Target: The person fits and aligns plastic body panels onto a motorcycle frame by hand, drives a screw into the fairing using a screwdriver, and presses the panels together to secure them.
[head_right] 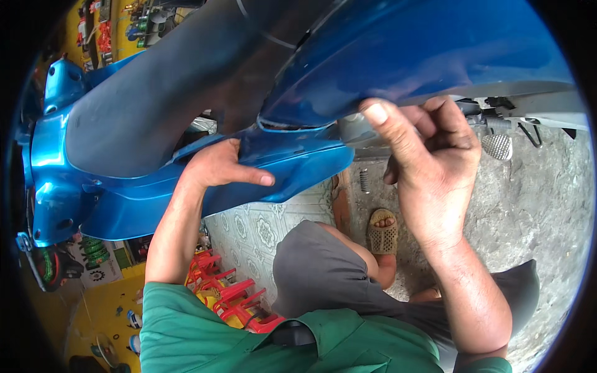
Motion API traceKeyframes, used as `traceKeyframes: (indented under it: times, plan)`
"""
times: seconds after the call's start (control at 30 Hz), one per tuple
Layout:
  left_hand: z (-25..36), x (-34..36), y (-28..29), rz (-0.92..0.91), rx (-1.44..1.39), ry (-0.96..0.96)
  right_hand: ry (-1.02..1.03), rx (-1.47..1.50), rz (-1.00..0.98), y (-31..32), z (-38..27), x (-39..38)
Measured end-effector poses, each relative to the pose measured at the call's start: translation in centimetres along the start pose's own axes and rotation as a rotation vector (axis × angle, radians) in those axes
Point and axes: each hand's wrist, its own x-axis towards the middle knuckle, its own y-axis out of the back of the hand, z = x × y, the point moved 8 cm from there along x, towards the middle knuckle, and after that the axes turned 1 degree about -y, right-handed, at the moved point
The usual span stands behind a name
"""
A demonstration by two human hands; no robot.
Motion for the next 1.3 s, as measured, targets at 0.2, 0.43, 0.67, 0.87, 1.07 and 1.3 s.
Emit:
traceKeyframes:
  times: [0.2,0.43,0.67,0.87,1.07,1.3]
  plan:
    - [1.0,-0.5,-0.6,0.075,-0.277,-0.085,0.037,0.050,0.037,-1.0,0.6,-0.5]
    - [1.3,-1.2,-0.8,0.068,-0.342,-0.093,0.087,0.184,-0.015,-1.9,0.4,-1.6]
    - [0.4,-1.2,-0.3,0.073,-0.207,-0.005,0.503,-0.471,-0.158,-5.2,0.8,-6.7]
    - [1.2,-1.1,-0.6,0.041,-0.251,0.067,0.617,-0.785,-0.201,-6.1,0.5,-5.0]
    - [0.9,-1.1,-0.4,0.053,-0.255,0.060,0.595,-0.978,-0.321,-6.9,-0.3,-4.4]
    - [1.2,-0.8,-0.6,-0.032,-0.213,0.040,0.560,-0.942,-0.342,-7.1,-0.3,-4.3]
